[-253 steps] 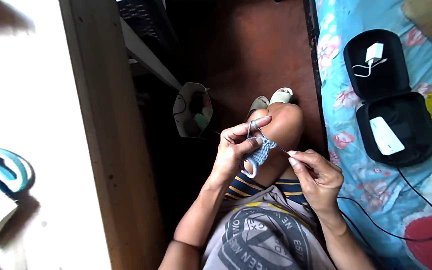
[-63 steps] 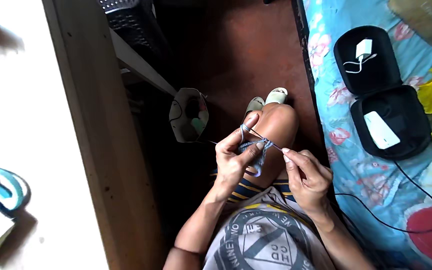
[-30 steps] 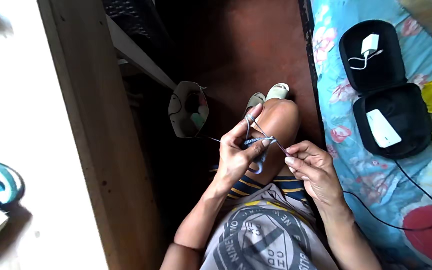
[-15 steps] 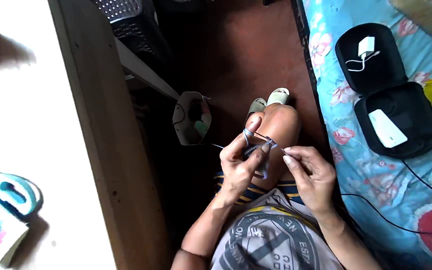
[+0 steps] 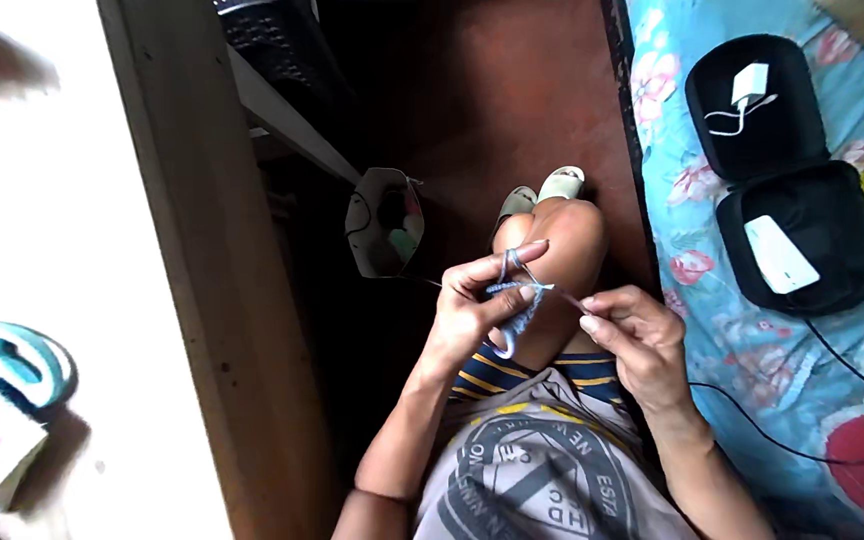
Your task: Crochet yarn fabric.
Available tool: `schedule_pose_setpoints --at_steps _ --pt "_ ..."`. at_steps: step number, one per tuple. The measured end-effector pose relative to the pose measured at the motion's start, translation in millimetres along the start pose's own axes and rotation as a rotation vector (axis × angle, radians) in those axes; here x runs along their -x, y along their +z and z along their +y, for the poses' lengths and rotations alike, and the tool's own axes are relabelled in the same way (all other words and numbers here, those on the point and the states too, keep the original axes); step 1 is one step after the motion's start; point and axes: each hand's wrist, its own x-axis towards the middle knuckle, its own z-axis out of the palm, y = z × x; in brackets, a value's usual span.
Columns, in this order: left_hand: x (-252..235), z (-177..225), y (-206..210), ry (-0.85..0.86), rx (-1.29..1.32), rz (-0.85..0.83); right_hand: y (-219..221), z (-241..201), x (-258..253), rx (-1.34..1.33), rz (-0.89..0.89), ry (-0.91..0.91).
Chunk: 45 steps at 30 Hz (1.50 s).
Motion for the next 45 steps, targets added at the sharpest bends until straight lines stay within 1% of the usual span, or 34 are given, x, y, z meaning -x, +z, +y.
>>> schedule_pose_setpoints --at_steps 2,3,4,7,9,14,17,20,23,26,28,31,34,36,40,43,45 --pt "1.0 -2.5 10.4 0.011 -0.099 -0.040 3.3 -3.0 -6.5 -0.303 -0.026 0.204" --pt "1.0 -5.4 16.1 0.015 -0.121 -0.036 6.7 -3.2 -9.7 -0.396 -0.028 0.255" --pt "1.2 -9.0 21.0 0.021 -0.144 -0.022 11.2 -3.8 -12.5 -0.433 -0.014 0.278" --pt "1.7 -14.2 27.6 0.015 -0.165 0.010 20.3 -6.4 -19.2 -0.337 0.014 0.289" --pt "1.1 -13.4 24.1 -0.010 -0.131 0.008 19.7 -6.5 -22.4 -0.331 0.008 0.330" --pt "-3.1 -13.0 8.0 -0.114 0.010 -0.072 15.9 -5.8 -21.5 -0.485 0.031 0.371" --pt "-3.8 -15.0 3.9 -0.106 0.014 -0.012 12.9 -1.0 -19.2 -0.545 0.069 0.386" --pt "-4.5 -13.6 5.7 -0.100 -0.027 0.026 13.3 3.3 -13.9 -0.516 0.119 0.408" --pt "-5.7 -14.2 10.8 -0.064 -0.152 0.010 13.2 5.2 -12.7 -0.346 0.142 0.404" --pt "-7.6 -17.1 12.0 -0.062 -0.204 -0.015 8.0 12.4 -15.5 -0.184 0.118 0.393" --pt "-9.2 -20.5 9.4 -0.100 -0.159 -0.015 5.2 17.5 -16.1 -0.229 0.092 0.380" --pt "-8.6 -27.3 6.5 -0.210 0.038 0.033 5.2 29.5 -12.2 -0.459 0.069 0.402" --pt "-8.3 -35.8 1.8 -0.280 0.184 0.031 10.0 43.2 -7.5 -0.597 0.130 0.421" --pt "-11.9 -42.1 -2.5 -0.305 0.197 0.017 14.1 44.9 -6.8 -0.572 0.181 0.431" --pt "-15.8 -41.8 -6.3 -0.293 -0.025 -0.002 17.7 35.9 -9.1 -0.342 0.253 0.429" --pt "-11.1 -40.2 -7.0 -0.300 -0.059 -0.031 20.3 34.2 -10.1 -0.286 0.346 0.415" --pt "-5.0 -33.8 -5.2 -0.290 -0.074 -0.080 24.7 33.3 -8.9 -0.279 0.388 0.421"
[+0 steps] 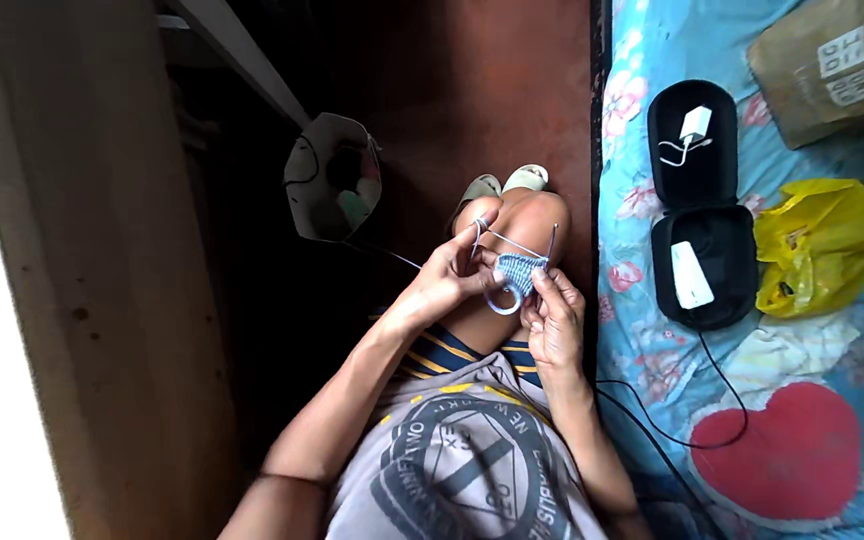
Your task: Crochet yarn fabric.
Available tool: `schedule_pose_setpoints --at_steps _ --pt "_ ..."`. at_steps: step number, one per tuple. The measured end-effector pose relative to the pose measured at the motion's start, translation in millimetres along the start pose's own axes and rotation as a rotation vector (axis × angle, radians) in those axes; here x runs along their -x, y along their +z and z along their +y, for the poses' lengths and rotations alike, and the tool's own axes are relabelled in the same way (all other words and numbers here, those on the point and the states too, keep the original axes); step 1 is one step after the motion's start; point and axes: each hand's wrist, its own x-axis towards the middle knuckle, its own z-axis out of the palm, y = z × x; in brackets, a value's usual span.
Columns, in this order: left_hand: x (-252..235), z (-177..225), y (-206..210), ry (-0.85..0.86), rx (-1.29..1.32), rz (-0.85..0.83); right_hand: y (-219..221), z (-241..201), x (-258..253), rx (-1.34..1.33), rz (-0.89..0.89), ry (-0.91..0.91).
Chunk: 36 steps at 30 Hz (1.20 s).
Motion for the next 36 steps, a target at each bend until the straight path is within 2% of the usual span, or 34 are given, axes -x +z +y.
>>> schedule_pose_setpoints --at_steps 6,12,16,20,24,30,33,36 --pt "-1.8 -3.5 6.3 0.010 -0.020 0.107 2.9 0.6 4.9 -0.050 0.020 0.062" --pt "-3.0 1.2 5.5 0.009 -0.013 0.061 1.6 -1.4 7.3 -0.109 -0.001 0.121" --pt "-2.4 7.0 2.3 0.011 0.033 0.035 3.6 1.9 9.9 -0.066 -0.004 0.066" --pt "-8.1 -4.0 4.3 0.060 -0.001 0.171 5.6 8.0 13.1 -0.005 -0.042 -0.012" --pt "-10.9 -9.1 6.3 0.021 0.117 0.252 2.4 10.7 12.7 -0.049 -0.096 0.002" --pt "-11.7 -12.3 1.5 0.032 0.202 0.173 -6.5 16.8 10.9 -0.110 -0.191 -0.023" --pt "-7.2 -9.8 4.9 0.128 0.066 0.082 -13.6 12.1 11.3 -0.009 -0.275 -0.042" --pt "6.8 -0.9 16.9 0.178 -0.104 0.028 -14.9 4.5 10.9 0.198 -0.271 -0.107"
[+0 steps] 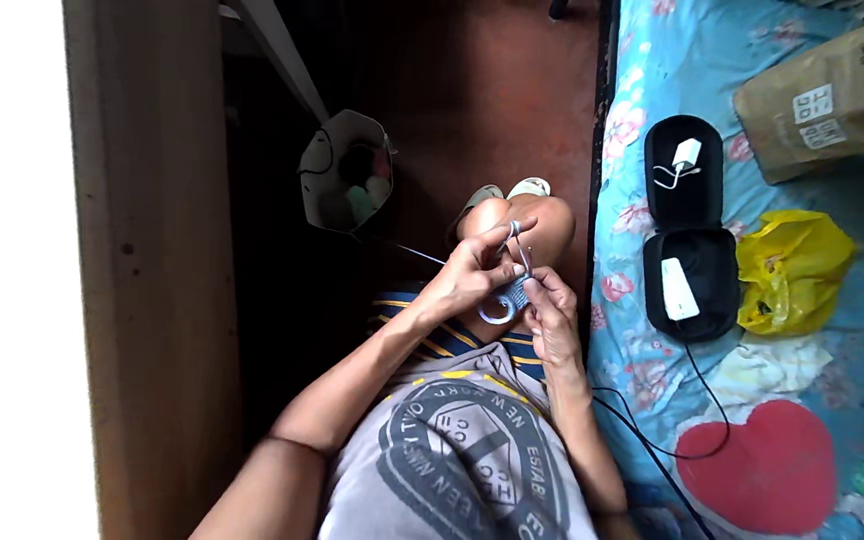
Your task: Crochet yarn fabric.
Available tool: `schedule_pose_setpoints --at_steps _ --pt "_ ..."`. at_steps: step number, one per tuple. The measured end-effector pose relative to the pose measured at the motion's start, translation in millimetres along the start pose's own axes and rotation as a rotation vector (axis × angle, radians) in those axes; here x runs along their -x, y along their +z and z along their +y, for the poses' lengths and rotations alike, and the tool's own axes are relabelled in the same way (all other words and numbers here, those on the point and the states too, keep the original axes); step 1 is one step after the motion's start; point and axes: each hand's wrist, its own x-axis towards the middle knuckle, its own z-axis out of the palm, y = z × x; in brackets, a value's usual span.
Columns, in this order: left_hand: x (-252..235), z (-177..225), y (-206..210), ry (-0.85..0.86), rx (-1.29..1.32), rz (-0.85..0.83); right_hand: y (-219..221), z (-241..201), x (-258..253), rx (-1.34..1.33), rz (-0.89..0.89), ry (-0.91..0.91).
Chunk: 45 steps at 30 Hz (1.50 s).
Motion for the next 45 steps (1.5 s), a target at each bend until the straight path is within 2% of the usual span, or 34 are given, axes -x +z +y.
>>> schedule_pose_setpoints --at_steps 4,7,15,21,27,33,41,45 --pt "16.6 2.9 3.2 -0.021 -0.027 -0.067 4.6 3.2 3.1 0.043 0.105 -0.054" --pt "24.0 -0.8 3.1 -0.090 -0.027 -0.053 6.9 4.6 3.6 -0.054 0.147 0.038" --pt "34.2 -15.2 -18.7 -0.108 -0.133 -0.035 -11.5 3.6 0.5 -0.037 -0.013 0.203" --pt "23.6 -22.0 -19.9 -0.111 -0.104 -0.017 -17.4 4.0 0.5 0.057 -0.058 0.134" --pt "20.8 -27.9 -13.6 -0.102 -0.075 0.071 -22.5 -2.3 6.9 0.015 -0.109 0.114" --pt "20.6 -31.2 -11.1 -0.083 -0.027 0.132 -30.8 3.3 4.5 -0.025 -0.239 0.030" --pt "22.4 -32.8 -3.9 -0.060 -0.084 0.171 -23.6 7.9 8.3 0.101 -0.133 -0.030" --pt "22.9 -33.8 -4.5 -0.056 -0.078 0.181 -22.5 15.1 7.9 0.075 -0.118 -0.056"
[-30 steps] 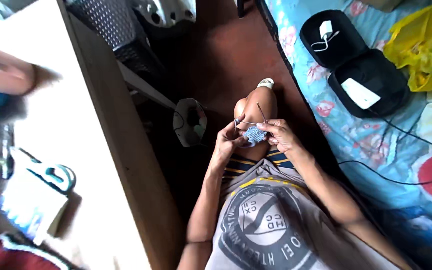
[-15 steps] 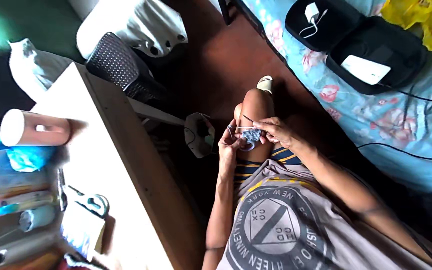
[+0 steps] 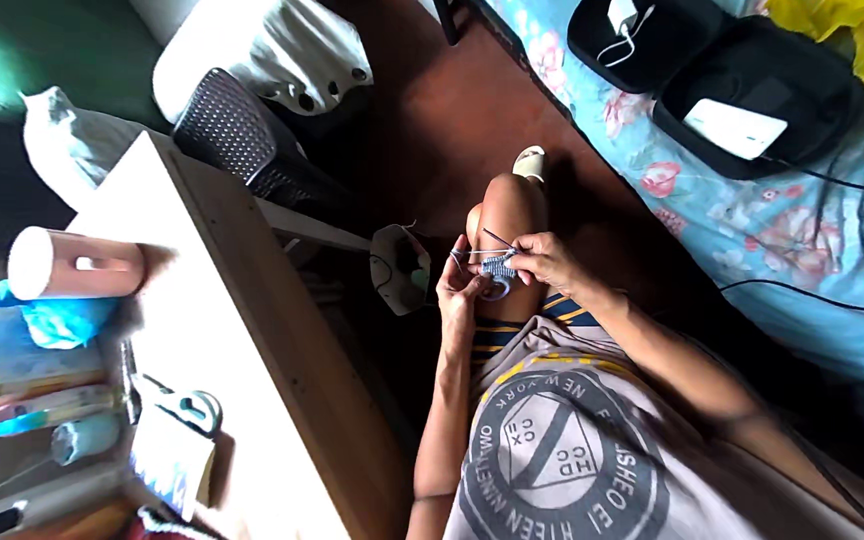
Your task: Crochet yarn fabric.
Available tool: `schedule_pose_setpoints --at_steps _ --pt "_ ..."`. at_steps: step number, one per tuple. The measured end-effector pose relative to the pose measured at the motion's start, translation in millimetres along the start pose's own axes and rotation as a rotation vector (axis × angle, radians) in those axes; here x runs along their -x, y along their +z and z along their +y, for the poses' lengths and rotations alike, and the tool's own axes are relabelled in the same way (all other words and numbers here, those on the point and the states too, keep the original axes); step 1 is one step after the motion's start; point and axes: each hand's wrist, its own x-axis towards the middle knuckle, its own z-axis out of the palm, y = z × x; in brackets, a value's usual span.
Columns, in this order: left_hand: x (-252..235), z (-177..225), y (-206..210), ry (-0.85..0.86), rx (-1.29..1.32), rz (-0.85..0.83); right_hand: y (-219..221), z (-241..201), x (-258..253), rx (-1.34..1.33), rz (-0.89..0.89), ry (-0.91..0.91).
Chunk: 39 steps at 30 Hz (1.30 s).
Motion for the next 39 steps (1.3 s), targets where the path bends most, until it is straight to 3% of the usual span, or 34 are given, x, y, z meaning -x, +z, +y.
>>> schedule_pose_setpoints --at_steps 12,22,27,39 --pt "0.2 0.0 -2.6 0.001 0.030 -0.015 -0.1 -1.7 5.0 -0.036 0.005 -0.008" --pt "-2.8 0.3 -12.5 -0.071 0.135 -0.043 2.0 -1.6 -20.0 -0.163 0.032 0.107" --pt "-3.1 -1.5 -14.4 -0.054 0.183 -0.053 6.0 -5.3 -4.7 -0.086 0.052 0.001" --pt "-2.0 -0.6 -13.2 -0.052 0.175 -0.041 5.9 1.0 -5.3 -0.105 0.053 -0.025"
